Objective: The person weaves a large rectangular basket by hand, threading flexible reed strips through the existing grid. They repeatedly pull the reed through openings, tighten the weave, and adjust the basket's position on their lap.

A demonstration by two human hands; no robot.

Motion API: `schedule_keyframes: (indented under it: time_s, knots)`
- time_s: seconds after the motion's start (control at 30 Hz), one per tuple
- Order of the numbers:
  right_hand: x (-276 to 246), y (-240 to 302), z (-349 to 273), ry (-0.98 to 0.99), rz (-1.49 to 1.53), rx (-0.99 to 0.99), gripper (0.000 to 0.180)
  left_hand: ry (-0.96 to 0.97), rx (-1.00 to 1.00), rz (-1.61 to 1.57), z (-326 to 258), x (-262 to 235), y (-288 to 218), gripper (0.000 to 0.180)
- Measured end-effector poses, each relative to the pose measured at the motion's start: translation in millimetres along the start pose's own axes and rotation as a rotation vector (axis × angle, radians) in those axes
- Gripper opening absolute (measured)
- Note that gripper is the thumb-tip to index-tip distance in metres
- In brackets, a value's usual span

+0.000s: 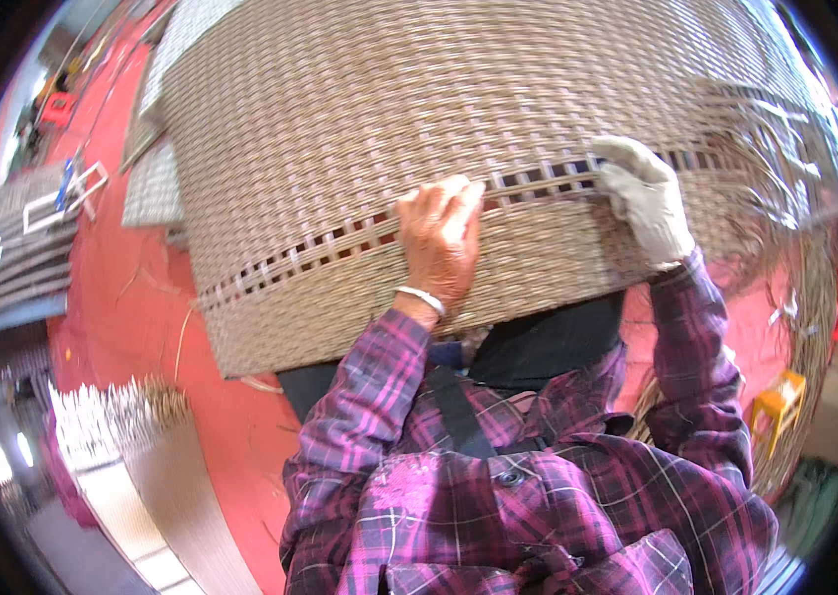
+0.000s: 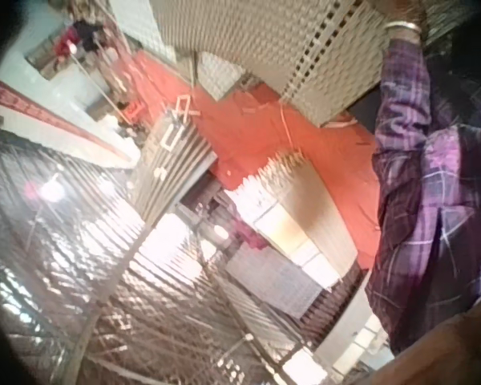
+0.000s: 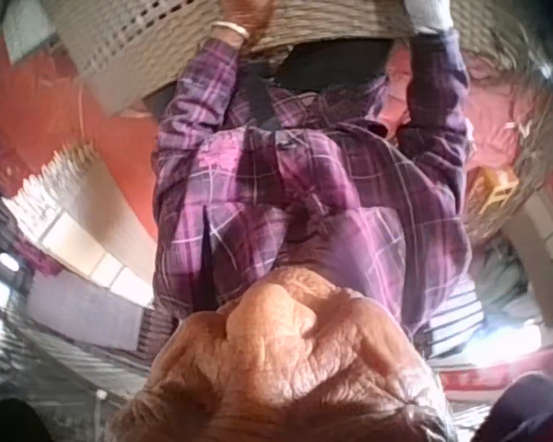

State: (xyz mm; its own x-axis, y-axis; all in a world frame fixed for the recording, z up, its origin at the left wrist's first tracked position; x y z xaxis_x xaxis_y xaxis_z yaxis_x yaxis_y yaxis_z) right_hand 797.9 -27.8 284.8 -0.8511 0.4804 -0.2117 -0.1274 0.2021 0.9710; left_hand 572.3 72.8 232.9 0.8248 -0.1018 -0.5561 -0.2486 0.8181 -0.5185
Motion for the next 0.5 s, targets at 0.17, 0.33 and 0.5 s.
schedule_keyframes:
  time_s: [0.17,0.33,0.5]
  knots:
    - [-0.8,-9.5,7.0,0.100,0.076,-0.141,0.030,0.113,0.047,-0.083,43.1,29.4,-21.3,0.023]
    - [7.0,-7.9,-0.4,0.116,0.063,0.003,0.030,0.263,-0.070,-0.313,56.4,37.2,-30.8,0.010]
    - [16.5,-12.5,3.8,0.259,0.020,-0.094,0.039,0.099,-0.331,-0.364,35.7,3.8,-13.7,0.007]
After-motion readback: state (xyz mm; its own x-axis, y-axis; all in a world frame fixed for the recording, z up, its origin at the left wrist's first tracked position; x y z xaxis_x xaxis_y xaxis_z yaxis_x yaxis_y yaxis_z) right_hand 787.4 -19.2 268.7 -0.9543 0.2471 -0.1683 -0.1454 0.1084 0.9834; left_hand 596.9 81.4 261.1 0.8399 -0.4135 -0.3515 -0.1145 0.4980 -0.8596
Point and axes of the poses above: each hand's wrist, its own z-axis towards the middle knuckle, its own x-axis out of the palm, y = z × x, the point moved 2 cm from there along z, towards the middle knuckle, and after that the axes turned 8 degrees about -z, right-handed, at the moved point
